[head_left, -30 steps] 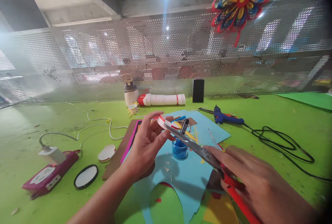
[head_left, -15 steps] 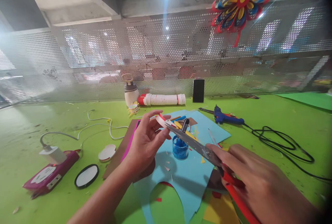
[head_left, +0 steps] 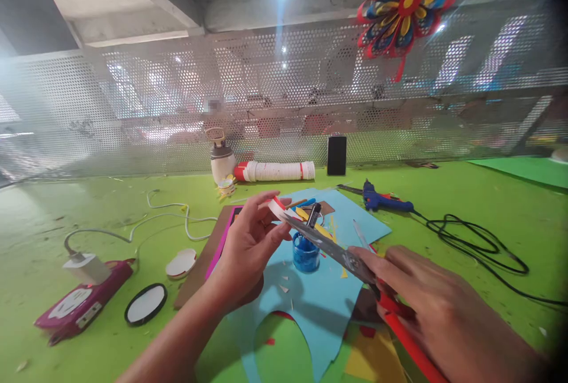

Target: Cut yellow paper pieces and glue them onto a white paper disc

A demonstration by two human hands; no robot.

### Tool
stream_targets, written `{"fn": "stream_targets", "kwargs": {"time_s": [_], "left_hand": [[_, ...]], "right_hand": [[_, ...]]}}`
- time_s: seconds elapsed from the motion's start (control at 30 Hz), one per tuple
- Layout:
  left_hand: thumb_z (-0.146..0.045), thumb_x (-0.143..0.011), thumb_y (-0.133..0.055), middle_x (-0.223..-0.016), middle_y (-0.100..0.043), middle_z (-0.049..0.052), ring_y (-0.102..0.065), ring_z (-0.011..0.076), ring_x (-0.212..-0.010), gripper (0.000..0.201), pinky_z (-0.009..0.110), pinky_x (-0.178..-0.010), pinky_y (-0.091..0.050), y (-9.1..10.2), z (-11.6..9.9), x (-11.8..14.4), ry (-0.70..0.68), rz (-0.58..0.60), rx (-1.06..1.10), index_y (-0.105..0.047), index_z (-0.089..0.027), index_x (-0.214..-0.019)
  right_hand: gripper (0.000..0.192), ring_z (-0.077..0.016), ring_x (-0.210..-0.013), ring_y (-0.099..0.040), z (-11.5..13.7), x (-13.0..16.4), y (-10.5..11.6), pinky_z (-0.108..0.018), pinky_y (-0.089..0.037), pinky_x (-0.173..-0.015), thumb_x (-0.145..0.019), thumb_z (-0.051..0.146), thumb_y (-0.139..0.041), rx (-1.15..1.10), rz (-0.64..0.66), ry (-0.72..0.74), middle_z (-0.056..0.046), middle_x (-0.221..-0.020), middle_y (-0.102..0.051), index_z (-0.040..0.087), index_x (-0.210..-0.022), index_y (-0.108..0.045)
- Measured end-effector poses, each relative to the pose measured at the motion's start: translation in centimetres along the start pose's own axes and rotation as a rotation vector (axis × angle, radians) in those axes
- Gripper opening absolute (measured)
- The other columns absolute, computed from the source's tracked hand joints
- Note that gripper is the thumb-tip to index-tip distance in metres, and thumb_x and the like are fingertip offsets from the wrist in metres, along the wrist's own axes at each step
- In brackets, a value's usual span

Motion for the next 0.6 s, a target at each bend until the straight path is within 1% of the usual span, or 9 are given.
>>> {"fn": "stream_targets", "kwargs": {"time_s": [0.1,0.17,0.23,0.37,0.53,0.6], "left_hand": [[-0.019,-0.087,-0.063,-0.077,-0.069,0.000,-0.064,0.0136,-0.070,0.032,0.029,-0.069,-0.057,-0.12,-0.01,0.05,0.000,0.016,0.012,-0.050,-0.020,-0.116],[-0.018,-0.087,-0.064,-0.077,-0.069,-0.001,-0.065,0.0132,-0.070,0.032,0.028,-0.069,-0.057,-0.14,0.00,0.08,0.008,0.012,0.019,-0.050,-0.020,-0.116],[-0.018,-0.087,-0.064,-0.081,-0.070,0.000,-0.065,0.0128,-0.071,0.033,0.028,-0.069,-0.057,-0.09,0.03,0.09,0.017,0.001,0.023,-0.050,-0.020,-0.116],[-0.020,-0.086,-0.065,-0.099,-0.072,0.005,-0.065,0.0116,-0.069,0.033,0.028,-0.069,-0.057,0.07,0.17,0.11,0.033,-0.019,0.023,-0.050,-0.020,-0.115],[-0.021,-0.085,-0.066,-0.103,-0.072,0.007,-0.066,0.0121,-0.070,0.034,0.030,-0.070,-0.057,0.07,0.28,0.13,0.059,-0.030,0.015,-0.050,-0.019,-0.115],[-0.021,-0.085,-0.066,-0.101,-0.072,0.006,-0.066,0.0121,-0.070,0.034,0.029,-0.070,-0.057,0.05,0.29,0.11,0.064,-0.040,0.017,-0.050,-0.019,-0.115]], "right_hand": [[0.046,-0.0244,-0.070,-0.069,0.13,-0.12,0.20,-0.041,-0.060,-0.055,-0.086,0.003,-0.041,-0.006,-0.002,0.007,-0.009,-0.085,-0.063,0.016,-0.128,-0.053],[0.047,-0.0239,-0.070,-0.070,0.26,-0.23,0.40,-0.040,-0.060,-0.054,-0.085,0.002,-0.040,-0.002,-0.014,0.010,-0.009,-0.085,-0.063,0.016,-0.128,-0.053],[0.048,-0.0238,-0.070,-0.070,0.41,-0.28,0.56,-0.039,-0.061,-0.054,-0.084,0.001,-0.039,0.007,-0.028,0.023,-0.009,-0.085,-0.064,0.015,-0.128,-0.053],[0.047,-0.0250,-0.073,-0.071,0.46,-0.17,0.61,-0.041,-0.061,-0.056,-0.084,0.002,-0.041,0.021,-0.041,0.028,-0.010,-0.087,-0.065,0.015,-0.127,-0.054],[0.047,-0.0263,-0.074,-0.071,0.22,0.09,0.37,-0.043,-0.061,-0.057,-0.086,0.004,-0.041,0.006,-0.004,0.007,-0.010,-0.087,-0.065,0.016,-0.129,-0.053],[0.047,-0.0265,-0.074,-0.071,0.17,0.18,0.33,-0.043,-0.061,-0.057,-0.086,0.004,-0.042,0.010,0.003,0.008,-0.010,-0.087,-0.064,0.016,-0.130,-0.052]]}}
Point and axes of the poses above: each hand's wrist, its own x-axis away from the middle knuckle, its own y-axis out of the back of the hand, z = x × y, the point moved 4 cm from there along -x, towards the middle knuckle
